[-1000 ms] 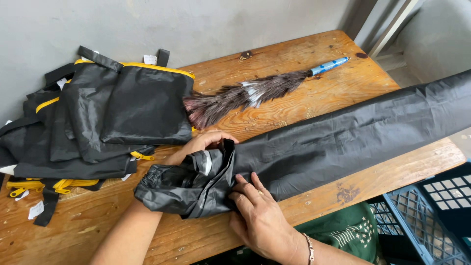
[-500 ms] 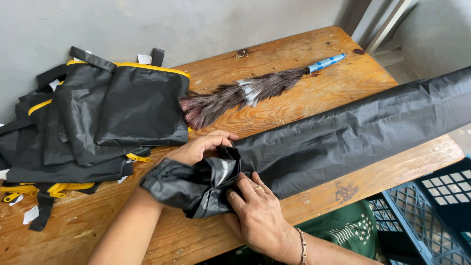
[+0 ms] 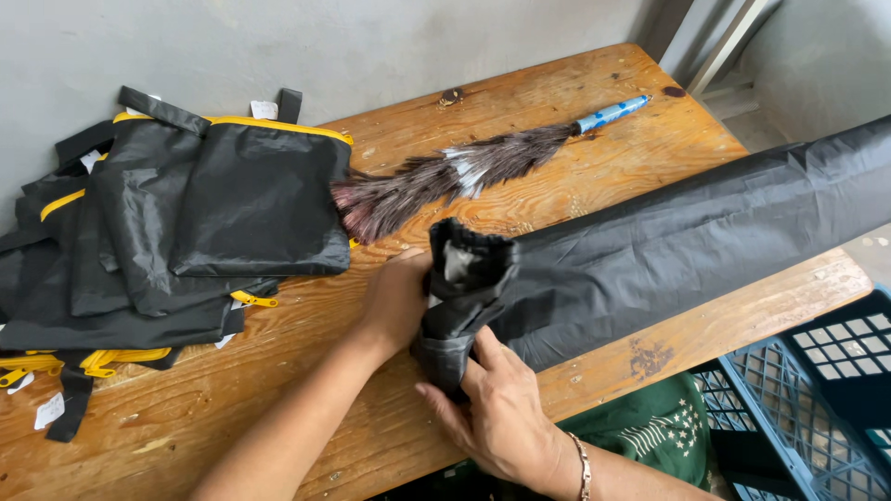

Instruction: The person folds a black plastic bag with yellow accents on a wooden table. They smooth the bag with both hands, fold it lengthwise, and then fold it into a compact rectangular shape.

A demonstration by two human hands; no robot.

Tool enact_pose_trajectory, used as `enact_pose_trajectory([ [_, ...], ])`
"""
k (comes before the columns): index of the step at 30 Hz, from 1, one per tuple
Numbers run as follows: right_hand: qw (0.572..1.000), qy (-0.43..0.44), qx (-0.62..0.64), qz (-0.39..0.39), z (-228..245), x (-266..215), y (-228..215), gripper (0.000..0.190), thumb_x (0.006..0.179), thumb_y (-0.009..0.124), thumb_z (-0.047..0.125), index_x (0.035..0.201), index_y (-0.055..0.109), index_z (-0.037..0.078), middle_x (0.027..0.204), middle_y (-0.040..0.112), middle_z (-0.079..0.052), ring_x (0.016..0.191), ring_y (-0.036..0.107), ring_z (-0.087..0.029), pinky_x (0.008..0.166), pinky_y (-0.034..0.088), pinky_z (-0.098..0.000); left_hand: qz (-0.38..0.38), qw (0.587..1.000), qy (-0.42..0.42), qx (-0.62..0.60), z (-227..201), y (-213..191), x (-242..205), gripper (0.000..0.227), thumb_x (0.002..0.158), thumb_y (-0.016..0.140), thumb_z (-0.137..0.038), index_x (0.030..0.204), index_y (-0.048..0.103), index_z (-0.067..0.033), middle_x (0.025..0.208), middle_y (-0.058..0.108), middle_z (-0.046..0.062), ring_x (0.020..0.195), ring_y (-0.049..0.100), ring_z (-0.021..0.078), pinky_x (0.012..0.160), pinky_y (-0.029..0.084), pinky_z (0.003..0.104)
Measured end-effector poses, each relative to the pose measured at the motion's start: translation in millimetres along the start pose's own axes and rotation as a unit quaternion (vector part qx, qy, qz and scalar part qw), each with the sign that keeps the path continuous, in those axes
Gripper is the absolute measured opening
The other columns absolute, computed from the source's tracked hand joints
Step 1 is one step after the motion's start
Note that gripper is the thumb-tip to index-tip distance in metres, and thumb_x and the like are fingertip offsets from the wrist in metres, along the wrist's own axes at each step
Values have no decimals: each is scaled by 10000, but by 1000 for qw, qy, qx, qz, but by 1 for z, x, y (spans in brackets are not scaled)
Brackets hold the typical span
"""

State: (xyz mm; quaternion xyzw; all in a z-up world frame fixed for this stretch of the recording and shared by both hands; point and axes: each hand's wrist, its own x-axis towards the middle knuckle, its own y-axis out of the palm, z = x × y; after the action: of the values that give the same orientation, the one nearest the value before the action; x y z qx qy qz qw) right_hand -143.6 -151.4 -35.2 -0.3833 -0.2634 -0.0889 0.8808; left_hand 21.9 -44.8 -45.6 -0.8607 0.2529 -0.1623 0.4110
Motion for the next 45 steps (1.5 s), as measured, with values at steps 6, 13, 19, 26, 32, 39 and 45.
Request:
enact_pose_trajectory([
  [6, 992, -73, -85, 51, -2, -7, -19, 360, 1000, 649, 303, 773, 539, 47, 858, 508, -156, 803, 482, -386, 796, 451, -485, 41, 987, -77, 136, -13, 6, 9, 427, 848, 638, -526, 773, 679, -108, 895, 712, 127, 887, 669, 392, 729, 479, 506],
  [13, 970, -97, -218, -47, 5, -6, -78, 367, 916, 769, 385, 1090, 651, 84, 1028, 616, -107, 926, 612, -304, 866, 528, -373, 46, 978, -98, 179, -27, 12, 20, 487, 820, 654, -558, 629, 650, -110, 793, 730, 177, 876, 692, 412, 780, 512, 523],
  [19, 943, -182, -255, 111, -26, 14, -72, 700, 795, 580, 88, 1482, 513, 205, 1635, 342, -182, 1515, 247, -515, 1223, 234, -672, 110, 969, -106, 196, -43, -2, 24, 505, 840, 559, -552, 935, 762, -99, 1006, 734, 230, 1049, 660, 474, 913, 498, 550],
  [26, 956, -217, -163, 115, -75, 10, -62, 205, 949, 513, 33, 1072, 678, 32, 1374, 608, -226, 1413, 456, -476, 1190, 317, -644, 162, 970, -127, 126, -23, -17, 30, 449, 803, 604, -494, 759, 642, -49, 819, 694, 203, 843, 645, 411, 754, 491, 482],
  [32, 956, -216, -164, 110, -87, 1, -60, 250, 1023, 451, 66, 1149, 666, 45, 1310, 641, -198, 1387, 509, -436, 1185, 363, -594, 166, 974, -110, 107, -6, -15, 31, 511, 890, 554, -494, 705, 588, -18, 739, 643, 215, 777, 614, 412, 722, 451, 486],
  [39, 955, -218, -165, 119, -95, -4, -55, 339, 1035, 408, 85, 1245, 673, 72, 1305, 660, -160, 1369, 537, -410, 1164, 390, -578, 89, 982, -152, 65, -38, -29, 3, 260, 1088, 516, -339, 1025, 593, -98, 961, 720, 75, 879, 712, 244, 825, 588, 411],
  [45, 959, -215, -163, 87, -94, -3, -51, 335, 1056, 415, 134, 1251, 685, 92, 1294, 672, -138, 1336, 583, -373, 1139, 442, -530, -223, 961, 156, 47, -57, 8, -50, 414, 1045, 418, -399, 1114, 568, -19, 1258, 559, 217, 1124, 564, 360, 919, 436, 477],
])
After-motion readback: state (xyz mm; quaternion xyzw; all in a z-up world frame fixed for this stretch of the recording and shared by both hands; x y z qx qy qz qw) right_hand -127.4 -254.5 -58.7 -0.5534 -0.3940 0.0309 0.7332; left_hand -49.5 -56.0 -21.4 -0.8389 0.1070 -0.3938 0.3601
